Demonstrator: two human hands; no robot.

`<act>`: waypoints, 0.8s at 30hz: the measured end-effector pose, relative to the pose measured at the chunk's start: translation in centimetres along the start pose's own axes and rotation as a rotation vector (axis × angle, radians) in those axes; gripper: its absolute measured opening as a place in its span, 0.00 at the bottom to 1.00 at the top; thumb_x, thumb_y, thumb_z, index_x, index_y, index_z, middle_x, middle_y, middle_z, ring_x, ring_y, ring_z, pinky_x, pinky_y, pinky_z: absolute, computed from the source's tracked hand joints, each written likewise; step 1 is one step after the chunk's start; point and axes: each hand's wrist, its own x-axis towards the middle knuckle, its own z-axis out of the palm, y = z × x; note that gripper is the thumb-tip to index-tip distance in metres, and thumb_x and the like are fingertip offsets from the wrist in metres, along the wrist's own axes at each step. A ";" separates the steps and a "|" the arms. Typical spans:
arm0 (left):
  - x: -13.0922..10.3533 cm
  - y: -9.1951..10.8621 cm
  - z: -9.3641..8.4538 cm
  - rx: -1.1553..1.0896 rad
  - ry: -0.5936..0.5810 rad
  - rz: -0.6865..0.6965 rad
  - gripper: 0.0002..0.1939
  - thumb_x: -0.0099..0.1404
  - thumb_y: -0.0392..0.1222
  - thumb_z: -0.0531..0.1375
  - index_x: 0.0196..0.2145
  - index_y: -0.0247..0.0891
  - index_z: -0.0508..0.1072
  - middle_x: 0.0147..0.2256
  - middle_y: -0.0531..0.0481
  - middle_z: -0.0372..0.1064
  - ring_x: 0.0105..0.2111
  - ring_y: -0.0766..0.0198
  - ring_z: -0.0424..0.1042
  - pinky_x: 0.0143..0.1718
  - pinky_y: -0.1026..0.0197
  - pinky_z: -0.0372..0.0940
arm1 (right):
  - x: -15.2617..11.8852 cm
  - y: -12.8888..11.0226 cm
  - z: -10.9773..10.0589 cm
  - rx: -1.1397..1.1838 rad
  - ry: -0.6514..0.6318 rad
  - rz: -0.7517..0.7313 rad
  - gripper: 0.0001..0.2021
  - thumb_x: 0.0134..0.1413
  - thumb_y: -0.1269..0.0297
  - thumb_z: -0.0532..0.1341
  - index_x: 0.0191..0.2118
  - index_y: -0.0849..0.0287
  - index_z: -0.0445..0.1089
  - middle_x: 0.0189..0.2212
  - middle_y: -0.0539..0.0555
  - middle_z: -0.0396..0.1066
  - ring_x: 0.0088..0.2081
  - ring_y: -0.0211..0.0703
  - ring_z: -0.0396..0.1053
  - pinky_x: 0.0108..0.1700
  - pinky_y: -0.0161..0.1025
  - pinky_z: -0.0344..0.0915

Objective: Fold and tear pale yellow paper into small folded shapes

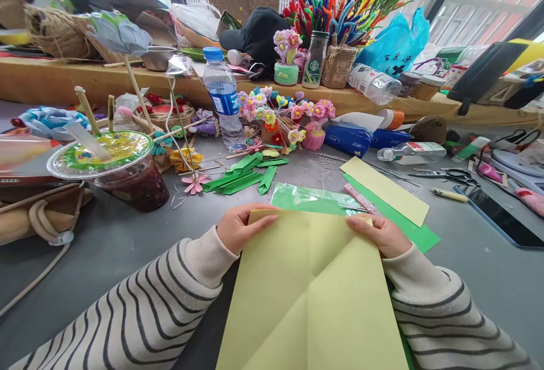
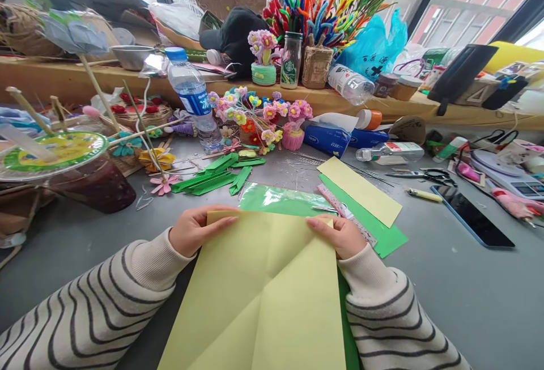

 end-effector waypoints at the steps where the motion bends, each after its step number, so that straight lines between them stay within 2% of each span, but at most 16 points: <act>1: 0.1 0.0 -0.1 0.015 -0.010 -0.001 0.13 0.44 0.43 0.62 0.30 0.35 0.72 0.22 0.53 0.68 0.20 0.68 0.66 0.20 0.68 0.63 | -0.1 -0.1 0.1 -0.011 0.009 0.007 0.16 0.28 0.54 0.65 0.23 0.63 0.69 0.17 0.51 0.67 0.17 0.35 0.63 0.19 0.32 0.59; 7: 0.5 -0.2 -0.5 0.192 0.076 0.093 0.10 0.44 0.43 0.62 0.25 0.34 0.74 0.23 0.50 0.70 0.22 0.69 0.66 0.20 0.71 0.61 | -0.3 -0.4 0.2 0.003 0.037 0.048 0.16 0.28 0.55 0.65 0.24 0.62 0.69 0.18 0.51 0.69 0.18 0.36 0.65 0.20 0.33 0.60; 13: 0.0 -0.6 0.0 0.104 0.104 0.205 0.08 0.46 0.41 0.61 0.24 0.34 0.74 0.20 0.52 0.70 0.18 0.71 0.65 0.17 0.72 0.60 | -0.1 -0.1 -0.1 0.022 0.014 0.055 0.17 0.29 0.54 0.65 0.26 0.62 0.69 0.18 0.52 0.69 0.19 0.38 0.66 0.21 0.35 0.61; 17: -0.1 -0.7 -0.1 0.131 0.084 0.361 0.05 0.48 0.38 0.60 0.25 0.35 0.74 0.21 0.50 0.71 0.19 0.70 0.67 0.17 0.72 0.61 | 0.1 0.1 -0.2 0.005 -0.006 0.051 0.18 0.29 0.54 0.64 0.27 0.62 0.70 0.19 0.53 0.70 0.19 0.39 0.66 0.22 0.35 0.62; 21: -0.3 -0.4 -0.3 0.265 0.101 0.536 0.05 0.50 0.35 0.59 0.25 0.34 0.75 0.24 0.47 0.72 0.22 0.67 0.69 0.21 0.70 0.64 | 0.2 0.1 -0.3 -0.012 -0.019 0.044 0.18 0.29 0.53 0.64 0.27 0.62 0.70 0.20 0.53 0.70 0.20 0.39 0.66 0.22 0.35 0.62; 24: -0.5 0.0 -0.2 0.347 0.109 0.617 0.05 0.50 0.33 0.58 0.25 0.32 0.74 0.24 0.45 0.72 0.22 0.67 0.70 0.22 0.70 0.64 | 0.2 0.2 -0.4 -0.038 -0.014 0.036 0.19 0.29 0.52 0.64 0.27 0.62 0.70 0.20 0.53 0.70 0.20 0.40 0.66 0.22 0.35 0.62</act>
